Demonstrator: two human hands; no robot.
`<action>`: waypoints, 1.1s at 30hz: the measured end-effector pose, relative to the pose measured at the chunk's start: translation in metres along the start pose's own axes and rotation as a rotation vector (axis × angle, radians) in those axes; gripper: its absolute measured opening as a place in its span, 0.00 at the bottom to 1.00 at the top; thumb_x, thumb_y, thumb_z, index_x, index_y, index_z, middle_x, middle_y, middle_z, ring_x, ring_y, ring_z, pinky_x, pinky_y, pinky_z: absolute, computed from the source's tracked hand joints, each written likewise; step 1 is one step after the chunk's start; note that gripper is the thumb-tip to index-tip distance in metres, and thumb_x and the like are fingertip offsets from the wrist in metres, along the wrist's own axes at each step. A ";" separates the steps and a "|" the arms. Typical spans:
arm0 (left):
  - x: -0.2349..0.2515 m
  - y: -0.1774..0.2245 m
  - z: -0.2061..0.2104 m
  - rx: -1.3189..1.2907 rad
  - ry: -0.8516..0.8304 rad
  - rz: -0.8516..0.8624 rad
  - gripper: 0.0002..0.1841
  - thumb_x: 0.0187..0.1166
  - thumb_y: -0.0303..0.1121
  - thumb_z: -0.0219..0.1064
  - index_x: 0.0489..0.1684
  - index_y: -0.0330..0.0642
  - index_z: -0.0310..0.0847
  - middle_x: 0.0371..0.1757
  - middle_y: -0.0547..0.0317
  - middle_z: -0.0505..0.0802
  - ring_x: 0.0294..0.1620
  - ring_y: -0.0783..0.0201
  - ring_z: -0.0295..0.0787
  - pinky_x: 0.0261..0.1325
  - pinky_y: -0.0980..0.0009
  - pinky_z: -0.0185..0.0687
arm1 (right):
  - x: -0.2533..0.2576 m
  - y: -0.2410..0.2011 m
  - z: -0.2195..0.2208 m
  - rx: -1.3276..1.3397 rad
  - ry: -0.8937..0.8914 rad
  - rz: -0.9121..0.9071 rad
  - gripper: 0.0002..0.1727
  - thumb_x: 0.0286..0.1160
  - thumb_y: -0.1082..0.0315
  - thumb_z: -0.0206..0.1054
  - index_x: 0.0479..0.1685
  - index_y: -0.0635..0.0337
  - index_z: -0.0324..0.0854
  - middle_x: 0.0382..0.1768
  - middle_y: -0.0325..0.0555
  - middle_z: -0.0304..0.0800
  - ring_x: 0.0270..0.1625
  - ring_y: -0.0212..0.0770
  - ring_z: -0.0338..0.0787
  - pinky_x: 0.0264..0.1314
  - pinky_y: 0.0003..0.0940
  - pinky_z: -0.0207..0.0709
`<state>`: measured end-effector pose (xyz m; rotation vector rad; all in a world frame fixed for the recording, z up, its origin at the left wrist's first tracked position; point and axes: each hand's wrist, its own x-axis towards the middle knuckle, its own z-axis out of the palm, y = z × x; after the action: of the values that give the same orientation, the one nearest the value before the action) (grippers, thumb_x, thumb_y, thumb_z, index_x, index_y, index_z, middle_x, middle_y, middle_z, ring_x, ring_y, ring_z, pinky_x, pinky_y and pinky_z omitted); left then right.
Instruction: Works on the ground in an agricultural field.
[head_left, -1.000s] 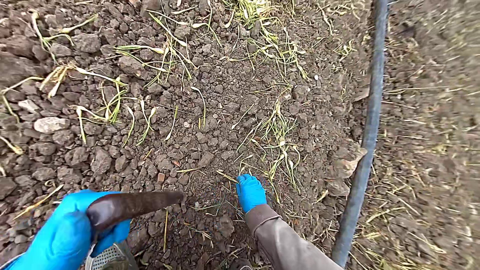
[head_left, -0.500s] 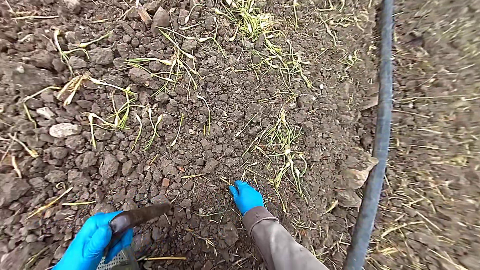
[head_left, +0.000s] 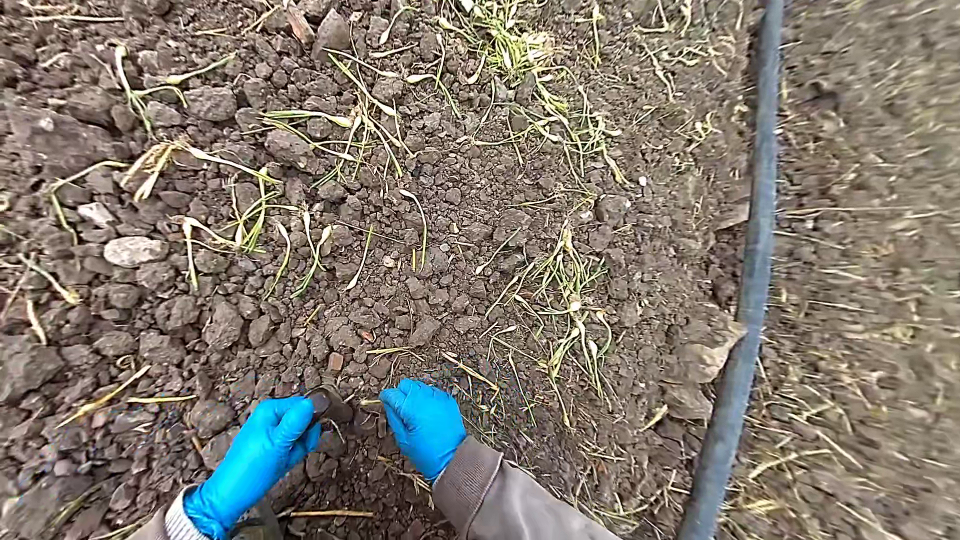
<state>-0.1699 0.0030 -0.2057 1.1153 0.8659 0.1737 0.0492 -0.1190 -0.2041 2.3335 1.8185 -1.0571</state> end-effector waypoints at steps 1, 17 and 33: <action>-0.007 0.005 -0.004 -0.021 0.011 0.018 0.36 0.72 0.78 0.52 0.13 0.57 0.80 0.08 0.75 0.75 0.06 0.80 0.62 0.09 0.82 0.55 | 0.013 -0.012 0.002 -0.021 -0.210 0.030 0.21 0.91 0.62 0.49 0.66 0.55 0.87 0.61 0.56 0.91 0.65 0.57 0.89 0.67 0.56 0.81; -0.069 0.094 -0.008 -0.313 0.443 0.063 0.28 0.87 0.61 0.49 0.17 0.54 0.73 0.14 0.74 0.82 0.13 0.84 0.73 0.23 0.90 0.68 | -0.020 0.165 -0.018 -0.221 -0.111 1.052 0.31 0.84 0.52 0.62 0.85 0.52 0.70 0.74 0.59 0.84 0.76 0.62 0.83 0.73 0.64 0.76; -0.067 0.110 -0.094 -0.149 -0.009 0.312 0.31 0.72 0.76 0.56 0.28 0.60 0.89 0.17 0.75 0.84 0.14 0.83 0.74 0.15 0.86 0.67 | 0.026 0.013 -0.004 -0.037 0.173 0.005 0.15 0.84 0.64 0.60 0.56 0.56 0.92 0.51 0.55 0.95 0.55 0.55 0.95 0.58 0.54 0.88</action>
<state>-0.2473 0.0855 -0.0933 1.1048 0.6559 0.4837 0.0654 -0.0996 -0.2196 2.4761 1.8672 -0.8365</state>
